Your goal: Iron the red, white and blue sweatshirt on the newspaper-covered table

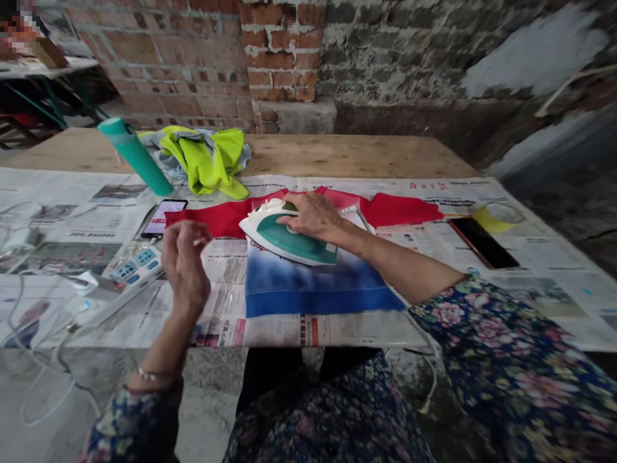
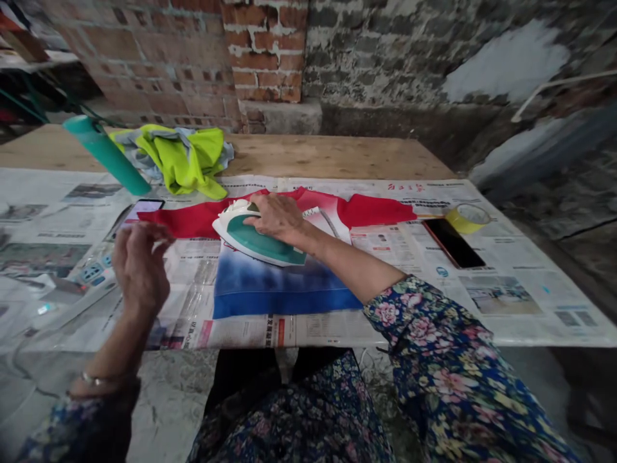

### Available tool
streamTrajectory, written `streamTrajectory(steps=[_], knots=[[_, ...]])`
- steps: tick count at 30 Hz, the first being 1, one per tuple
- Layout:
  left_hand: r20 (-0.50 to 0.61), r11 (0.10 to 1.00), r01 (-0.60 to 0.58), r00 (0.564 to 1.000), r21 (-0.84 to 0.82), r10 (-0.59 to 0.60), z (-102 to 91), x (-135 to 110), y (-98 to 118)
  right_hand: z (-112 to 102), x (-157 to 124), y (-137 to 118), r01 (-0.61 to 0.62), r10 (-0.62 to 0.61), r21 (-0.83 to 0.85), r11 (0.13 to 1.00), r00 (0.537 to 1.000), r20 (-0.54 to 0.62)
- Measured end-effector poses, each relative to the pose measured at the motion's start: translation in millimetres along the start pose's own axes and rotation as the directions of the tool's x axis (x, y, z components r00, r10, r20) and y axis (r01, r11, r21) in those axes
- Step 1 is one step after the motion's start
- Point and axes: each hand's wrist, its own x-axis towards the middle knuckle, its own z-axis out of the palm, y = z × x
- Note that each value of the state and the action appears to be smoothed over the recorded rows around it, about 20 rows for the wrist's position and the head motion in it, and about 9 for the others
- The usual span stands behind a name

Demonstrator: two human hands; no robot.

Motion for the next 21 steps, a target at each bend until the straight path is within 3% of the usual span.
streamTrajectory(steps=[1, 4, 6, 8, 10, 12, 14, 15, 17, 21], knots=[[0.013, 0.997, 0.048, 0.999, -0.057, -0.047, 1.0, 23.9, -6.5, 0.6, 2.7, -0.4, -0.003, 0.003, -0.004, 1.0, 1.0, -0.002], [0.205, 0.897, 0.311, 0.945, -0.314, -0.256, 17.6, 81.7, -22.9, 0.4, 11.7, 3.6, -0.027, 0.027, -0.022, 0.999, 1.0, -0.007], [0.346, 0.862, 0.393, 0.895, -0.319, -0.28, 38.4, 108.2, -31.3, 0.8, 16.8, 7.5, -0.033, 0.033, -0.034, 0.999, 0.999, -0.004], [0.519, 0.846, 0.459, 0.81, -0.271, -0.273, 63.7, 126.5, -38.9, 2.8, 19.8, 10.4, -0.033, 0.034, -0.048, 0.998, 0.999, 0.019], [0.69, 0.823, 0.54, 0.664, -0.178, -0.287, 89.1, 137.5, -46.9, 6.3, 19.6, 11.6, -0.029, 0.032, -0.049, 0.998, 0.998, 0.051], [0.814, 0.804, 0.595, 0.472, -0.01, -0.339, 110.0, 142.3, -55.6, 9.8, 15.6, 10.8, -0.016, 0.018, -0.036, 0.999, 0.997, 0.076], [0.877, 0.794, 0.586, 0.283, 0.162, -0.388, 123.3, 142.5, -64.3, 12.4, 7.8, 8.0, 0.01, -0.008, -0.025, 1.0, 0.996, 0.092], [0.89, 0.798, 0.562, 0.222, 0.217, -0.398, 127.1, 141.5, -68.1, 13.4, 2.6, 6.0, 0.024, -0.021, -0.024, 0.999, 0.995, 0.102], [0.903, 0.827, 0.507, 0.194, 0.242, -0.383, 129.9, 138.6, -74.2, 15.4, -10.2, 0.8, 0.057, -0.054, -0.021, 0.998, 0.991, 0.119], [0.901, 0.897, 0.377, 0.264, 0.232, -0.344, 127.5, 129.8, -78.1, 19.9, -43.9, -13.0, 0.153, -0.152, 0.006, 0.988, 0.975, 0.161]])
